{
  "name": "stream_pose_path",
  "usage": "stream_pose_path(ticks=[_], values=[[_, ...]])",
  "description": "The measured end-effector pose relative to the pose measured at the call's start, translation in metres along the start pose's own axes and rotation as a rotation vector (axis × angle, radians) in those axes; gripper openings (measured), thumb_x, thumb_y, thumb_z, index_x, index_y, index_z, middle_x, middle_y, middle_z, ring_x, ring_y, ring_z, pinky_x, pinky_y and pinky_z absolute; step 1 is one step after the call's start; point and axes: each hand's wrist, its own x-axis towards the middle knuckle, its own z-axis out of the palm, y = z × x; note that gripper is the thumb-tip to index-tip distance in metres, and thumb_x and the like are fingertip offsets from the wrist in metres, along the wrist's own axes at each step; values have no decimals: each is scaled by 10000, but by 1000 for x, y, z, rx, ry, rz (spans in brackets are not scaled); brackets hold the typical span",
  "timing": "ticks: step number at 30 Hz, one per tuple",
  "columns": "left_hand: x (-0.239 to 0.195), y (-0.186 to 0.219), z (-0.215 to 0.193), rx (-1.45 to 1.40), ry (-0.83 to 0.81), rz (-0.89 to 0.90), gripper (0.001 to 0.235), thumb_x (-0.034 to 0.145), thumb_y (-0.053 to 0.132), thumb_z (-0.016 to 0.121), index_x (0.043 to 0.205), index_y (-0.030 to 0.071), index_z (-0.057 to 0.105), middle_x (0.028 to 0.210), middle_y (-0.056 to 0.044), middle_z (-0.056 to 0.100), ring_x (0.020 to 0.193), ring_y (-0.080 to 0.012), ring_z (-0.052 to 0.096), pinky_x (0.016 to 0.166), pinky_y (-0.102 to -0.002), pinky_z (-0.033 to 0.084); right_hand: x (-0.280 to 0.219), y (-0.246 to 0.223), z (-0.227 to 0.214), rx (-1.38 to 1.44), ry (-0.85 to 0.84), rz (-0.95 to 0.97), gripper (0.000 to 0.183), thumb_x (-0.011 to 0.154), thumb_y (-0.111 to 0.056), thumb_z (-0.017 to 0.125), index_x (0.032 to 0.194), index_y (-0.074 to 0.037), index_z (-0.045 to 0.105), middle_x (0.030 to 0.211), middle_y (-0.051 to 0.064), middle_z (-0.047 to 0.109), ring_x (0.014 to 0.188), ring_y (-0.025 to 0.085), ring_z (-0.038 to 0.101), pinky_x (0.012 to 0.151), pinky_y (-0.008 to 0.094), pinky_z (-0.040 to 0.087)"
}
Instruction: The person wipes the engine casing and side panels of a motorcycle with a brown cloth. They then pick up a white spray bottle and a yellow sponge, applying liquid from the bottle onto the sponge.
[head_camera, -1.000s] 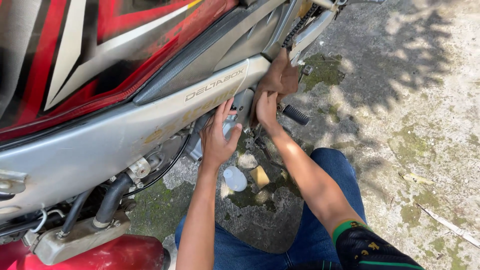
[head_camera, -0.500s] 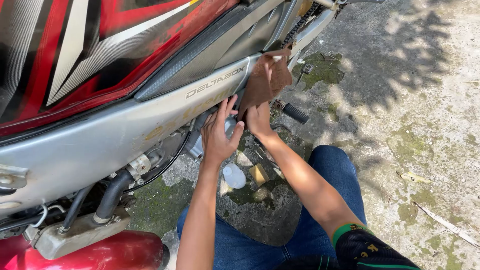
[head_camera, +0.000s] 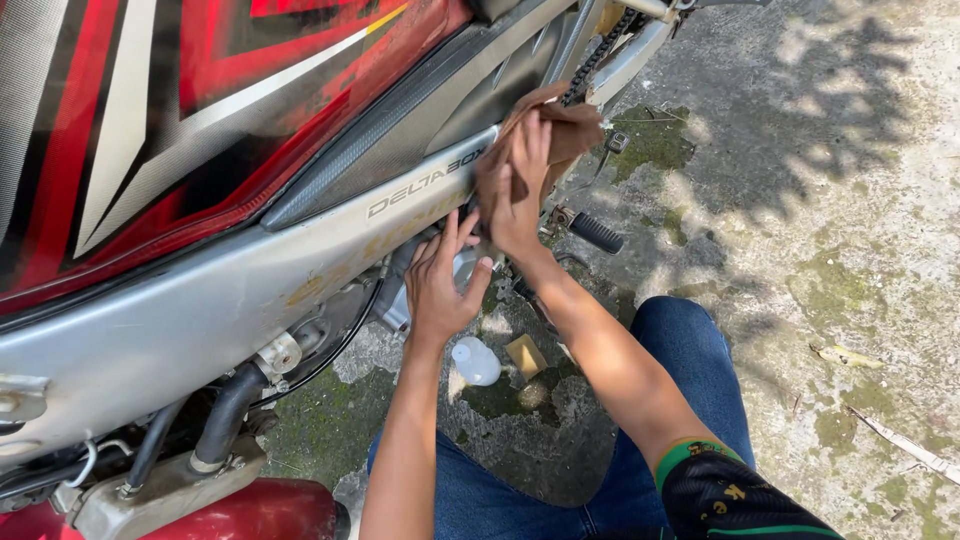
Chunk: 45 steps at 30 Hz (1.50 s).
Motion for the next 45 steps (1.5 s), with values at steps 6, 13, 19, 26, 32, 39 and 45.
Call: stream_pose_path(ticks=[6, 13, 19, 26, 32, 39, 45], values=[[8, 14, -8, -21, -1, 18, 649, 940, 227, 620, 1526, 3, 452, 1232, -91, 739, 989, -241, 710, 930, -393, 488, -88, 114, -6, 66, -144, 453, 675, 1050, -163, 388, 1654, -77, 99, 1691, 231, 97, 1540, 462, 126, 1267, 618, 93], [6, 9, -8, -46, 31, -8, 624, 938, 224, 629, 1497, -13, 482, 1195, -41, 755, 915, -183, 712, 937, -373, 499, -56, 18, 6, -18, -95, -46, 854, 1056, -409, 531, 1666, -51, 53, 1746, 188, 5, 1640, 372, 56, 1343, 521, 30], [-2, -13, 2, -30, 75, 51, 622, 902, 164, 654, 1457, -54, 475, 923, 41, 763, 770, -140, 663, 894, -341, 512, -94, 120, -5, 74, -73, 353, 531, 1117, -248, 293, 1605, -48, 237, 1581, 189, 375, 1356, 403, 452, 1197, 529, 283], [0, -10, 5, -6, 90, 74, 624, 901, 161, 637, 1461, -64, 478, 906, 59, 759, 767, -117, 655, 876, -314, 511, -64, -60, -25, -2, -218, 223, 951, 878, -476, 391, 1625, 10, 58, 1634, 332, 57, 1500, 523, 71, 1198, 686, 114], [-2, -11, 6, 11, 82, 68, 617, 908, 157, 642, 1462, -66, 487, 887, 32, 746, 764, -162, 652, 883, -345, 518, -78, 35, -13, -151, -189, -14, 879, 1018, -555, 447, 1678, -99, 85, 1739, 162, 5, 1572, 447, -34, 1241, 632, 13], [-1, -13, 5, 39, 101, 93, 651, 890, 161, 653, 1472, -60, 462, 901, 77, 738, 763, -105, 641, 865, -306, 506, -112, 17, -10, -77, -80, 289, 837, 878, -33, 632, 1592, 34, 201, 1547, 315, 319, 1448, 497, 304, 1246, 552, 218], [-3, -13, 5, 47, 86, 88, 662, 878, 143, 663, 1471, -62, 453, 919, 55, 755, 763, -120, 653, 880, -318, 507, -142, -8, -26, -188, -226, 201, 370, 945, -166, 618, 1293, -46, 656, 1516, 181, 391, 1189, 401, 500, 1014, 474, 442]])
